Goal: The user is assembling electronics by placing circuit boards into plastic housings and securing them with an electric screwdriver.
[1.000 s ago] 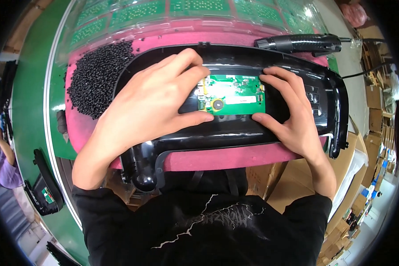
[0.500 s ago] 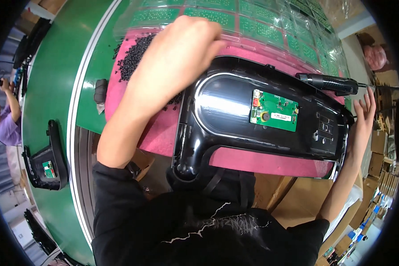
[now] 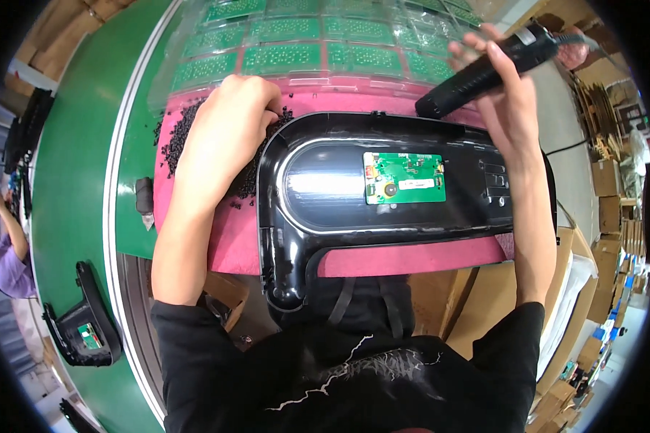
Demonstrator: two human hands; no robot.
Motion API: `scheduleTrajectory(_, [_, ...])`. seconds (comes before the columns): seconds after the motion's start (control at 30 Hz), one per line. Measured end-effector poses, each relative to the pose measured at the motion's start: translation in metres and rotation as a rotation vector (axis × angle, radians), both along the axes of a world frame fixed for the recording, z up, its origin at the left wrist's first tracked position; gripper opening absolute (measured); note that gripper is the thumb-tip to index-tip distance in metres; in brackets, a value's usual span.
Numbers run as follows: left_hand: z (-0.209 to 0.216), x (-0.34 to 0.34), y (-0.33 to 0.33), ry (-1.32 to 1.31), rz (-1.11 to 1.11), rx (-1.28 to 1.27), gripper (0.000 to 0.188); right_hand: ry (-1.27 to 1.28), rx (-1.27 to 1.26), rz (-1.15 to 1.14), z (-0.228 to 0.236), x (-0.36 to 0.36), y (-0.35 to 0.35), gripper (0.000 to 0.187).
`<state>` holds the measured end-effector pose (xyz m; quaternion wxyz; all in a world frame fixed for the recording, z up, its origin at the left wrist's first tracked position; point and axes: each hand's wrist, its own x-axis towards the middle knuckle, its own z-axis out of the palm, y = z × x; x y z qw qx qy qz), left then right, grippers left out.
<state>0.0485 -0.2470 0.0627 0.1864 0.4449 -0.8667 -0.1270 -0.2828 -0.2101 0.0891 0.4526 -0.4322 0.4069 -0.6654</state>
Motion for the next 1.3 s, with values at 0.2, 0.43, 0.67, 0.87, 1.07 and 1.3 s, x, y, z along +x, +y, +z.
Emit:
scheduleTrajectory(0.2, [0.017, -0.02, 0.004, 0.236, -0.02, -0.028, 0.013, -0.405, -0.159, 0.191, 0.015, 0.009, 0.01, 0.026])
scheduleTrajectory(0.43, [0.02, -0.046, 0.03, 0.687, -0.426, 0.061, 0.015, -0.721, -0.2, 0.328, 0.026, 0.049, 0.046, 0.034])
scheduleTrajectory(0.67, [0.014, -0.045, 0.03, 0.804, -0.426, 0.356, 0.016, -0.685, -0.246, 0.348, 0.026, 0.047, 0.056, 0.033])
scheduleTrajectory(0.87, [0.011, -0.042, 0.03, 0.829, -0.295, 0.546, 0.024, -0.637, -0.329, 0.296, 0.031, 0.047, 0.06, 0.036])
scheduleTrajectory(1.07, [0.007, -0.041, 0.03, 0.761, -0.403, 0.588, 0.03, -0.581, -0.301, 0.235, 0.028, 0.055, 0.062, 0.037])
scheduleTrajectory(1.3, [0.004, -0.04, 0.027, 0.75, -0.318, 0.633, 0.028, -0.57, -0.341, 0.191, 0.027, 0.054, 0.059, 0.037])
